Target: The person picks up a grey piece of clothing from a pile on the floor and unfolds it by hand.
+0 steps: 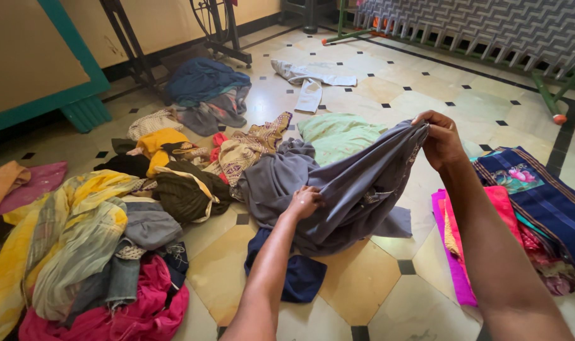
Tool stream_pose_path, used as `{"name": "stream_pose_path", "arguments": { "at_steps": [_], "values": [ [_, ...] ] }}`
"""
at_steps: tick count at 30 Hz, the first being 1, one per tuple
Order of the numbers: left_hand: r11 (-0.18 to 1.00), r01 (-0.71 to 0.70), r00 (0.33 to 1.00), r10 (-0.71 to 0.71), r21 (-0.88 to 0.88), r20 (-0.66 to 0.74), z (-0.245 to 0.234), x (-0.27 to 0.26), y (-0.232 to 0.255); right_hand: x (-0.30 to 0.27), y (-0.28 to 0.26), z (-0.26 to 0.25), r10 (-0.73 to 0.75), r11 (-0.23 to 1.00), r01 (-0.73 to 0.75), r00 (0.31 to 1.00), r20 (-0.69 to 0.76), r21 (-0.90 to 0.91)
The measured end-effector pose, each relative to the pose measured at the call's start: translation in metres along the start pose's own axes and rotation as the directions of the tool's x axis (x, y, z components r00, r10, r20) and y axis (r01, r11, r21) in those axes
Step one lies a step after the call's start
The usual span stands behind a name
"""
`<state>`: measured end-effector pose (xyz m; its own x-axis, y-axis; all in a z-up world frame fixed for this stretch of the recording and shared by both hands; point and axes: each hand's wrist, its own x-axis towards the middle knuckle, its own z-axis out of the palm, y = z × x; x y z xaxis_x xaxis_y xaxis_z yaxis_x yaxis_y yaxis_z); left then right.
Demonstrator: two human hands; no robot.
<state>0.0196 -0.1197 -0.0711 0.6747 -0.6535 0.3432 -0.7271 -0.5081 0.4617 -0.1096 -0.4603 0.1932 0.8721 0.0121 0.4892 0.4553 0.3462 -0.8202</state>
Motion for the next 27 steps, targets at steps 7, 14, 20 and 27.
{"name": "stream_pose_path", "arguments": {
  "at_steps": [7, 14, 20, 27],
  "values": [
    [1.000, -0.001, 0.987, 0.002, 0.008, -0.160, -0.037, -0.028, 0.014, -0.001, -0.002, -0.012, -0.011, 0.995, -0.002, 0.992, -0.123, -0.104],
    [1.000, -0.024, 0.922, 0.015, -0.019, -0.387, -0.079, -0.065, 0.041, 0.000, 0.007, -0.024, -0.035, 0.985, -0.012, 0.962, -0.269, -0.170],
    [0.998, -0.064, 0.901, 0.056, -0.003, -0.431, -0.106, -0.084, 0.066, 0.002, 0.015, -0.027, -0.108, 0.988, 0.067, 0.945, -0.310, -0.142],
    [0.976, -0.158, 0.864, 0.210, 0.149, -0.458, -0.131, -0.099, 0.079, 0.004, 0.031, -0.030, -0.152, 0.983, 0.084, 0.872, -0.465, -0.163]
  ]
}}
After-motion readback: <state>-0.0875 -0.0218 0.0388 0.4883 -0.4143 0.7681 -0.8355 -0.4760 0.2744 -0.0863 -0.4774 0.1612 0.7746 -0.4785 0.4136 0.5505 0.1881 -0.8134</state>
